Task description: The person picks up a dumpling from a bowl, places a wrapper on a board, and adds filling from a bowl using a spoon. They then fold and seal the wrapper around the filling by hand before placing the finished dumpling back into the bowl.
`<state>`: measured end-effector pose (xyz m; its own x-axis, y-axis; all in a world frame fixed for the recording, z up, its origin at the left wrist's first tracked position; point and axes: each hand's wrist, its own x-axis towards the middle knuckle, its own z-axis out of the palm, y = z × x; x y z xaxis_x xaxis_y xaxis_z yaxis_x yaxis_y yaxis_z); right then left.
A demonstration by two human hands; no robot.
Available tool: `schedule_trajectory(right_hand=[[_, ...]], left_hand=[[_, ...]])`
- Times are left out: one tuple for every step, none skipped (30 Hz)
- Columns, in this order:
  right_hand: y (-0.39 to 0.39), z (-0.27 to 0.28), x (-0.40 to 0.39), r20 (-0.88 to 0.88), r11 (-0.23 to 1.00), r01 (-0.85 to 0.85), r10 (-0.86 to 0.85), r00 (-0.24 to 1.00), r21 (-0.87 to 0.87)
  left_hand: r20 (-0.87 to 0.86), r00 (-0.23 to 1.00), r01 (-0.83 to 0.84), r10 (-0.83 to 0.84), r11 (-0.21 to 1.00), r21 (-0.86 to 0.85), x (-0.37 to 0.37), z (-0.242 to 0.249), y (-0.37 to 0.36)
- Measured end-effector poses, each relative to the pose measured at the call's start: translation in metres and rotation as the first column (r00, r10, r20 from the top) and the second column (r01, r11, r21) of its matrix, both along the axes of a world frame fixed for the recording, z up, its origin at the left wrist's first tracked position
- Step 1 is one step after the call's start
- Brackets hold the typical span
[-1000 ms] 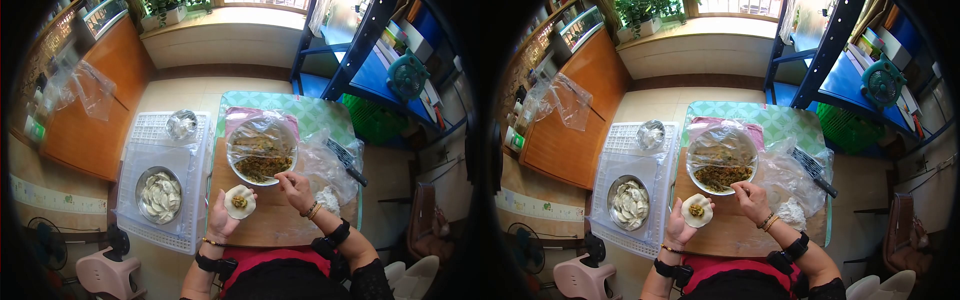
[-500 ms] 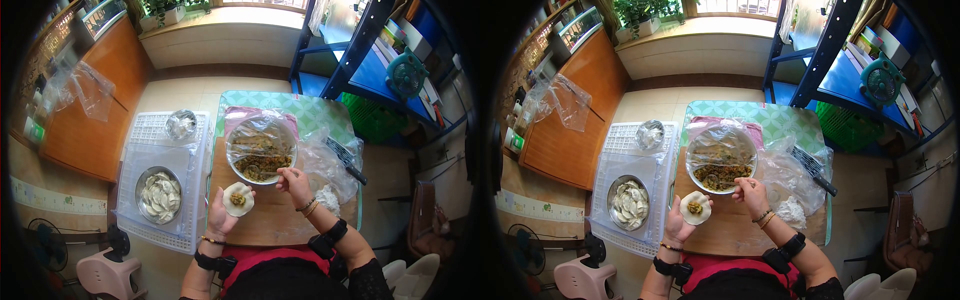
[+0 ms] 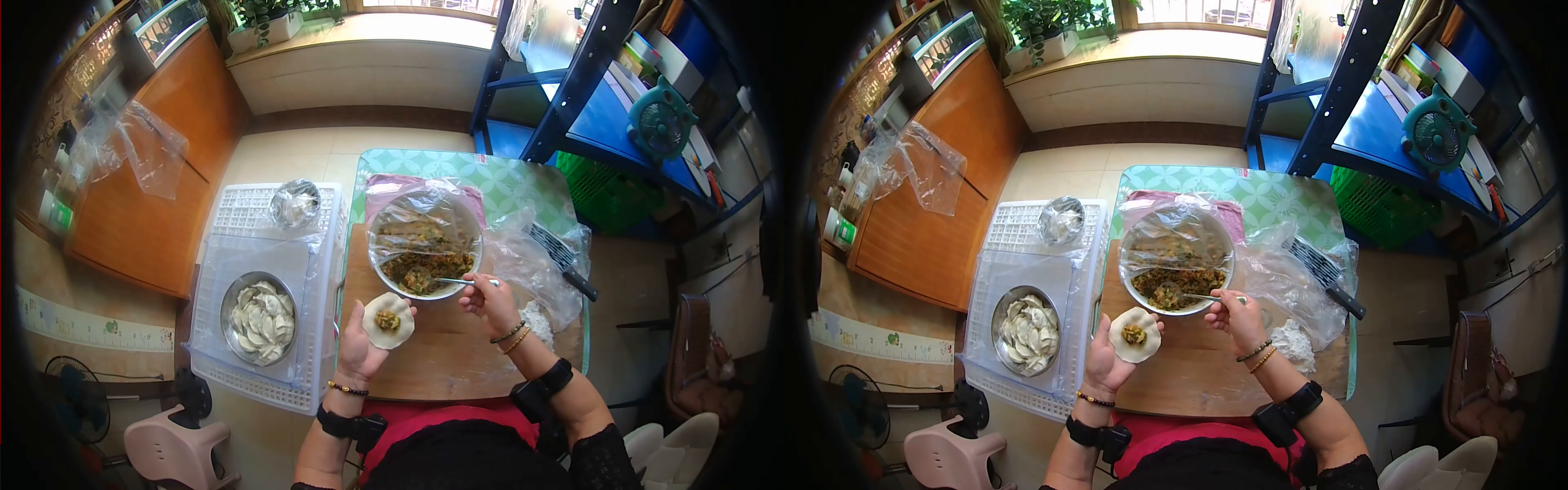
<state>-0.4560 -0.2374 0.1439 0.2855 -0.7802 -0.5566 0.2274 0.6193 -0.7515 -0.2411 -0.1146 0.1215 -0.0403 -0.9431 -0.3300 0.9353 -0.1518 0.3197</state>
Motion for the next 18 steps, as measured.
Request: schedule_trajectory(right_hand=[[0.001,0.001,-0.001,-0.002,1.000,-0.001,0.001,1.000,-0.019],[0.002,0.003,-0.001,-0.005,0.999,-0.003,0.003,1.000,-0.036],[0.003,0.005,-0.002,-0.005,0.999,-0.008,0.008,1.000,-0.033],[0.004,0.008,-0.001,-0.001,0.999,0.000,0.000,1.000,-0.040],[0.006,0.011,-0.001,0.003,0.999,0.008,-0.008,1.000,-0.049],[0.007,0.015,0.000,0.005,0.999,0.003,-0.003,1.000,-0.047],[0.009,0.018,0.000,0.021,0.999,0.003,-0.002,1.000,-0.052],[0.012,0.023,0.000,0.037,0.998,0.004,-0.002,0.999,-0.056],[0.015,0.027,0.000,0.036,0.999,0.000,0.002,0.999,-0.055],[0.020,0.032,0.001,0.036,0.997,-0.012,0.015,0.999,-0.082],[0.025,0.037,0.002,0.036,0.994,-0.024,0.028,0.999,-0.109],[0.031,0.041,0.003,0.034,0.994,-0.030,0.033,0.999,-0.106],[0.037,0.045,0.004,-0.020,0.981,-0.068,0.066,0.998,-0.182],[0.043,0.049,0.006,-0.076,0.960,-0.111,0.094,0.993,-0.255],[0.050,0.052,0.007,-0.075,0.960,-0.118,0.102,0.992,-0.252],[0.057,0.054,0.008,-0.151,0.916,-0.187,0.141,0.978,-0.356],[0.063,0.054,0.008,-0.230,0.855,-0.259,0.170,0.958,-0.449],[0.068,0.051,0.006,-0.294,0.789,-0.319,0.184,0.938,-0.526]], left_hand=[[0.013,1.000,0.003,-0.003,1.000,0.002,0.000,0.001,0.000],[0.025,1.000,0.004,-0.004,1.000,0.006,-0.001,0.002,0.000],[0.025,1.000,-0.001,0.001,1.000,0.010,-0.001,0.003,0.000],[-0.008,1.000,-0.003,0.003,1.000,-0.004,-0.001,0.004,-0.001],[-0.042,0.999,-0.006,0.005,1.000,-0.018,-0.002,0.004,-0.001],[-0.040,0.999,-0.011,0.010,1.000,-0.016,-0.002,0.004,-0.001],[-0.049,0.999,-0.010,0.009,1.000,-0.012,-0.002,0.003,-0.002],[-0.058,0.998,-0.008,0.007,1.000,-0.009,-0.003,0.003,-0.002],[-0.058,0.998,-0.012,0.011,1.000,-0.007,-0.003,0.003,-0.002],[-0.051,0.999,-0.010,0.010,1.000,-0.001,-0.003,0.003,-0.002],[-0.044,0.999,-0.009,0.009,1.000,0.005,-0.003,0.003,-0.002],[-0.045,0.999,-0.014,0.015,1.000,0.009,-0.004,0.004,-0.002],[-0.025,1.000,-0.006,0.006,1.000,0.005,-0.004,0.006,-0.003],[-0.005,1.000,0.003,-0.003,1.000,0.002,-0.004,0.007,-0.003],[-0.004,1.000,-0.005,0.005,1.000,0.005,-0.004,0.006,-0.003],[0.006,1.000,-0.002,0.002,1.000,0.001,-0.004,0.004,-0.003],[0.016,1.000,0.002,-0.002,1.000,-0.003,-0.004,0.003,-0.002],[0.015,1.000,-0.005,0.006,1.000,-0.001,-0.004,0.005,-0.002]])
